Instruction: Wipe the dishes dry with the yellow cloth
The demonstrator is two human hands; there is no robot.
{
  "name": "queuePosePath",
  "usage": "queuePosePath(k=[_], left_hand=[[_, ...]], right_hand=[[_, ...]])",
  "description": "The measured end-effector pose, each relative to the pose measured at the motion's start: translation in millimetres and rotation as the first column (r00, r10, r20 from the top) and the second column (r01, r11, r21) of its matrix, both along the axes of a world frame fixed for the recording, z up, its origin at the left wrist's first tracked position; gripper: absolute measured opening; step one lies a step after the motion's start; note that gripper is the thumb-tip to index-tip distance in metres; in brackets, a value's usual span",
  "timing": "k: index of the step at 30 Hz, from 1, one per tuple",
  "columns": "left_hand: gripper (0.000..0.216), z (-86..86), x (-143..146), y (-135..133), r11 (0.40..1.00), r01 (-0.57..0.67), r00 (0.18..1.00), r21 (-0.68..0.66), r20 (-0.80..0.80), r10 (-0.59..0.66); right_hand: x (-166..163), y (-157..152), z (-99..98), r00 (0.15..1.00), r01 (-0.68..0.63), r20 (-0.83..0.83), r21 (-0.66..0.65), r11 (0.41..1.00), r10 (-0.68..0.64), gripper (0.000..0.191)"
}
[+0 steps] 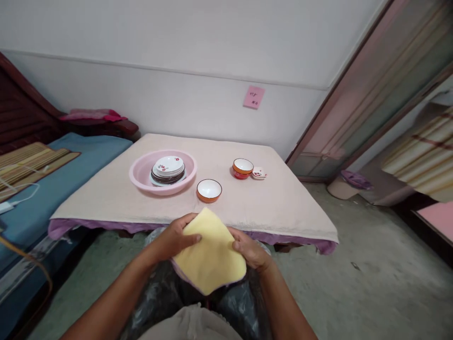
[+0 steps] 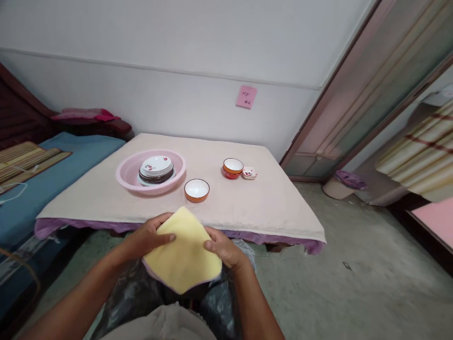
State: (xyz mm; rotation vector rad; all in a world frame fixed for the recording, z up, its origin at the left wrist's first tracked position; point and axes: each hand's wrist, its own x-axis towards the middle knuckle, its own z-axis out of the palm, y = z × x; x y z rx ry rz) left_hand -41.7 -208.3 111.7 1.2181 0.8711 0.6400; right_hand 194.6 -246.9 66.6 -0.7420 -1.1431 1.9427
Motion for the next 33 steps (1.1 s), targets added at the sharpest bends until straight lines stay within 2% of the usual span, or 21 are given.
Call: queuePosePath(k=[3,5,7,10,12,14,16,18,22,25,27,30,33], left_hand=[[0.046,-6.8,4,10,0.999,0.032,0.999,0.018,-0.019,-0.032],[0.042,-13.1,10,21,0.998,0.012,1.0,0.053,-0.021,-0.011],[0.04,-21.1,19,35,0.997,-0.028,1.0,0.074,0.0,0.028],[0.042,-35.0,35,62,0.996,-0.088,0.994,0.021,0.067,0.086],[0.042,-46.5,45,84,0.982,-0.191,0.979,-0.005,0.067,0.191],[0.041,-61.3,51,108,0.926,-0.375,0.927,0.036,0.011,0.375],[0.04,-79.3,54,132,0.835,-0.539,0.836,0.11,-0.054,0.546],[0.036,-97.9,55,154,0.778,-0.604,0.771,0.172,-0.121,0.625],[0.025,-124.5,59,189,0.75,-0.58,0.717,0.319,-0.236,0.655],[0.024,-134.1,63,206,0.719,-0.536,0.667,0.443,-0.3,0.682],[0.024,-138.8,63,214,0.724,-0.487,0.651,0.488,-0.35,0.674],[0.017,-144.8,60,220,0.794,-0.389,0.688,0.467,-0.426,0.588],[0.013,-148.4,56,224,0.884,-0.305,0.783,0.356,-0.434,0.445]], right_hand=[[2,12,-1.5,0.993,-0.111,0.029,-0.039,0.993,0.112,0.07],[3,20,-4.8,0.982,-0.183,0.048,-0.057,0.982,0.185,0.065],[5,29,-11.3,0.981,-0.182,0.062,-0.071,0.981,0.186,0.06],[12,50,-26.3,0.995,-0.086,0.049,-0.11,0.99,0.092,0.052],[21,69,-37.4,0.999,-0.014,0.029,-0.137,0.99,0.018,0.049],[31,91,-47.1,0.997,0.075,0.0,-0.145,0.987,-0.076,0.049],[41,115,-54.3,0.982,0.176,-0.046,-0.15,0.973,-0.185,0.049],[51,139,-59.0,0.958,0.259,-0.085,-0.164,0.952,-0.275,0.047],[71,183,-67.5,0.916,0.368,-0.085,-0.206,0.907,-0.392,0.041],[79,206,-80.7,0.886,0.423,-0.083,-0.261,0.868,-0.456,0.038],[79,216,-92.1,0.856,0.465,-0.07,-0.326,0.823,-0.512,0.034],[70,228,-106.1,0.822,0.504,-0.037,-0.416,0.757,-0.568,0.031],[55,236,-112.5,0.84,0.475,-0.031,-0.442,0.761,-0.542,0.032]])
